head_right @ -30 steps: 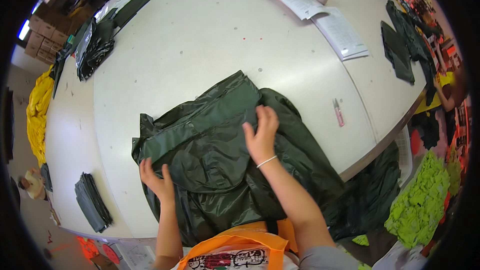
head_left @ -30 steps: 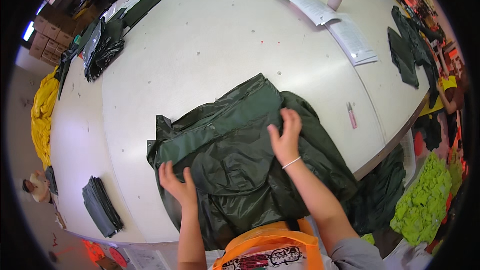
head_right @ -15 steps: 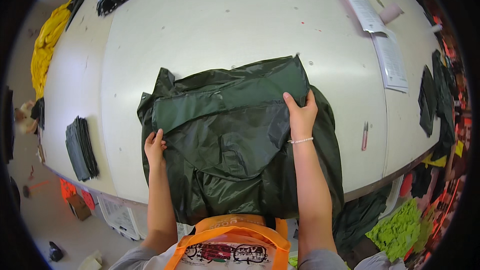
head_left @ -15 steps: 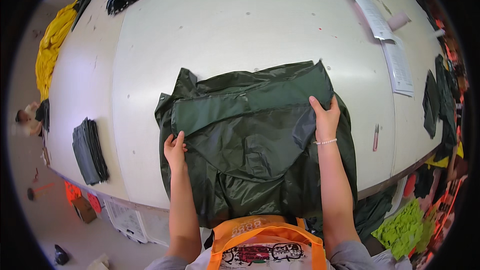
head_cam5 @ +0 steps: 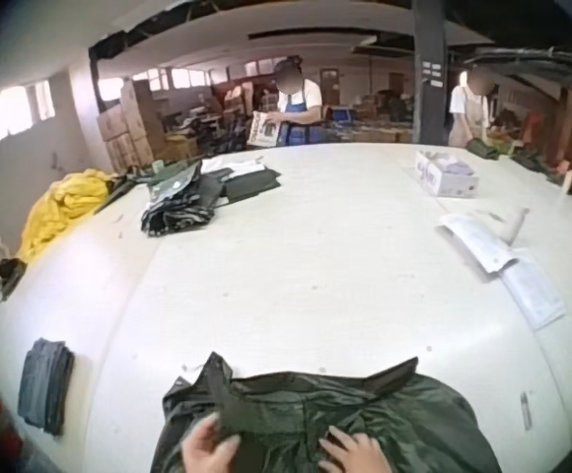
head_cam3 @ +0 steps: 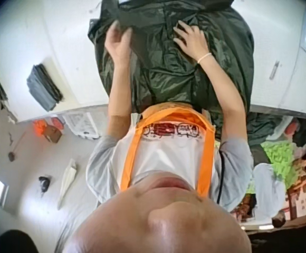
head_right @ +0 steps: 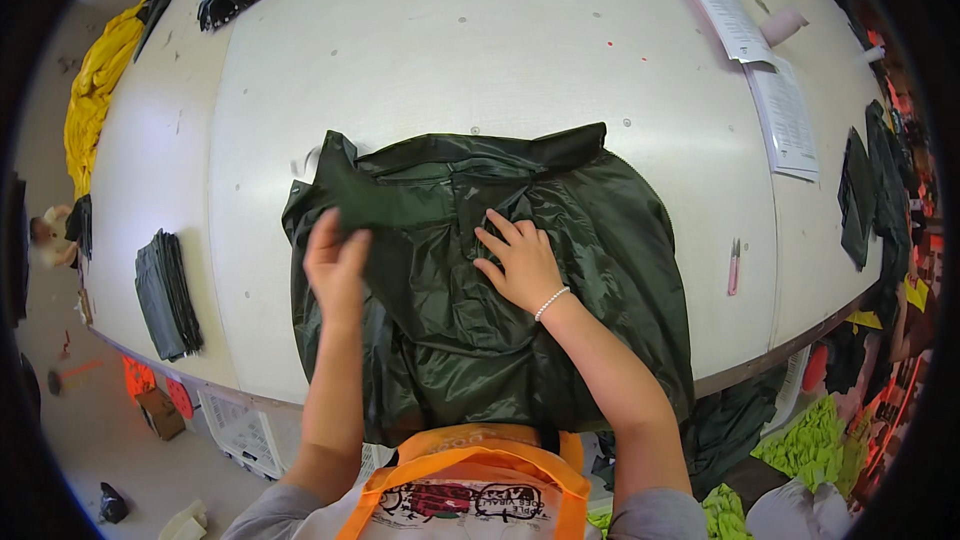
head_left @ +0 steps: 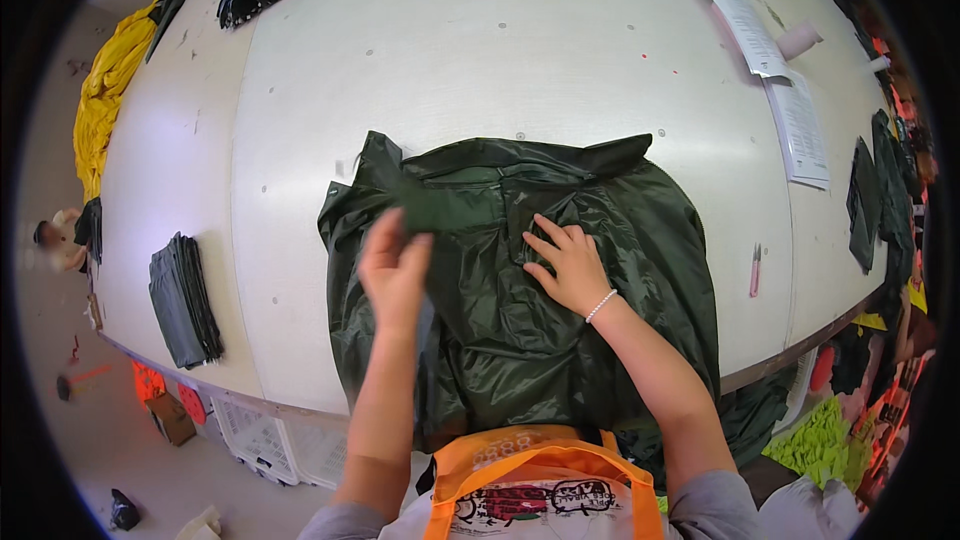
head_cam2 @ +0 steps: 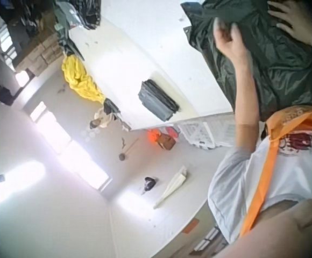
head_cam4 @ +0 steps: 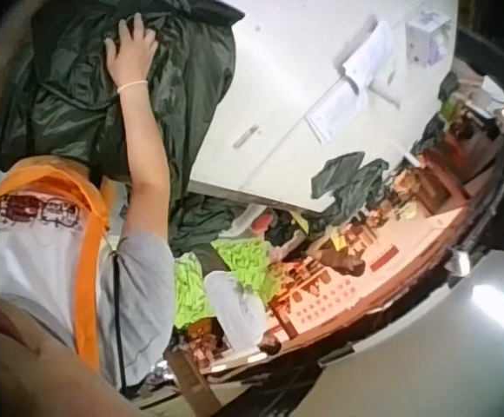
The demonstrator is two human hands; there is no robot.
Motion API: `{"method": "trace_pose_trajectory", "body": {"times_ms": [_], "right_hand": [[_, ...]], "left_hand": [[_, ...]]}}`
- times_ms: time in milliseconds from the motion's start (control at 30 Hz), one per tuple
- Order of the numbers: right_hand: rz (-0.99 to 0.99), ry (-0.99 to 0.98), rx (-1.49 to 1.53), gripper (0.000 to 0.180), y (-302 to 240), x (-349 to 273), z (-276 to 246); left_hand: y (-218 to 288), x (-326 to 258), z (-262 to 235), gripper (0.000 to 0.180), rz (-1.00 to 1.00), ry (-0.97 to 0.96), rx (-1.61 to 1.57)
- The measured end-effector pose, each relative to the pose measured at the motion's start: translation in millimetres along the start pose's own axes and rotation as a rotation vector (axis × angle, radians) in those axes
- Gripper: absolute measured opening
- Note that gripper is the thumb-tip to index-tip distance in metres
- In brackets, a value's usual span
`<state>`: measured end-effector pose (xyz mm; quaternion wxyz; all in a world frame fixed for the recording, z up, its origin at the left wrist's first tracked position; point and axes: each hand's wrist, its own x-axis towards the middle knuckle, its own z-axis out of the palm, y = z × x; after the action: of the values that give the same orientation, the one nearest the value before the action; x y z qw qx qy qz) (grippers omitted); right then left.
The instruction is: The person unfolds a dark green jacket on a white table, smooths it out, and folds it neatly. They use a small tool to cut a tag or thread from the jacket before completing the fold.
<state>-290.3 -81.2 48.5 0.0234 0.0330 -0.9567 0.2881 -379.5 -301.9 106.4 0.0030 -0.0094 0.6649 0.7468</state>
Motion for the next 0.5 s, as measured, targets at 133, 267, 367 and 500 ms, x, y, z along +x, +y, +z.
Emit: {"method": "trace_pose_trajectory", "body": {"times_ms": [133, 267, 367, 500], "right_hand": [[0.131, 0.122, 0.292, 0.032, 8.8, 6.4, -1.9], [0.305, 0.242, 0.594, 0.024, 15.0, 4.1, -16.2], [0.163, 0.394, 0.304, 0.032, 27.2, 21.9, -29.9], [-0.049, 0.356, -0.021, 0.046, 19.7, 74.9, -39.6]], "left_hand": [[-33.4, -16.3, 69.7, 0.04, 0.401, -0.453, 0.665], [-79.3, -22.2, 73.3, 0.037, 0.472, -0.503, 0.884], [-79.8, -22.3, 66.6, 0.039, 0.551, -0.514, 0.875], [-69.1, -23.0, 63.7, 0.041, 0.631, -0.548, 0.851]]}}
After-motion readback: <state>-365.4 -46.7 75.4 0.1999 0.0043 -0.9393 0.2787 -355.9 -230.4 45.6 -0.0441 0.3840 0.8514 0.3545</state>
